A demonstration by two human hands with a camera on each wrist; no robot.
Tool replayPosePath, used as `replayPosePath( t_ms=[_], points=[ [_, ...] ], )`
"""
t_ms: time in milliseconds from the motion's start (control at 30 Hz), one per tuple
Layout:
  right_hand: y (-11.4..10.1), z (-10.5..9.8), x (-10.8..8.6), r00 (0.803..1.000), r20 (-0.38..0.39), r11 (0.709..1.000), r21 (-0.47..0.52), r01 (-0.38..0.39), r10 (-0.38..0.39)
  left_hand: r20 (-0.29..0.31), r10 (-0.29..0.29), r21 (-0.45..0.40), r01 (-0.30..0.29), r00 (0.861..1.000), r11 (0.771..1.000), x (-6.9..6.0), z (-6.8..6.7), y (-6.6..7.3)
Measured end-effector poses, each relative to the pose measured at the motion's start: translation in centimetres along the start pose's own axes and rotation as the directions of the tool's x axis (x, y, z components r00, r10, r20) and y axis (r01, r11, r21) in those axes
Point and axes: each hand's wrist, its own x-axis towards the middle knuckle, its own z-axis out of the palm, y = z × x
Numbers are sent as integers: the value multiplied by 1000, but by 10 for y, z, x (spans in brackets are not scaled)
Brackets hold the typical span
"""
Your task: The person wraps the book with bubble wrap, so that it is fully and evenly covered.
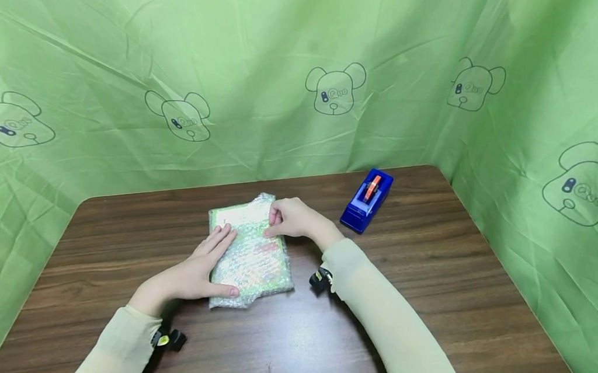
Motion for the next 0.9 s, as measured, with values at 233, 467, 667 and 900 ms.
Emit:
replayPosePath(
  t_ms=[233, 467, 667, 900],
  points=[
    [8, -1, -7, 995, -70, 996, 69, -63, 68, -12, 9, 8, -9, 1000, 1000, 2, 3, -1],
    [1, 3, -14, 992, -105, 993, 100, -60, 71, 7, -4, 3, 4, 1000, 1000, 0, 0, 1],
    [-6, 13, -14, 966, -137, 974, 84, -210, 220, 10, -9, 5, 9, 1000, 1000, 0, -2, 2],
    [-2, 13, -13, 949, -157, 957, 142, -253, 274, 15, 2, 5, -2, 1000, 1000, 0, -2, 1]
  ],
)
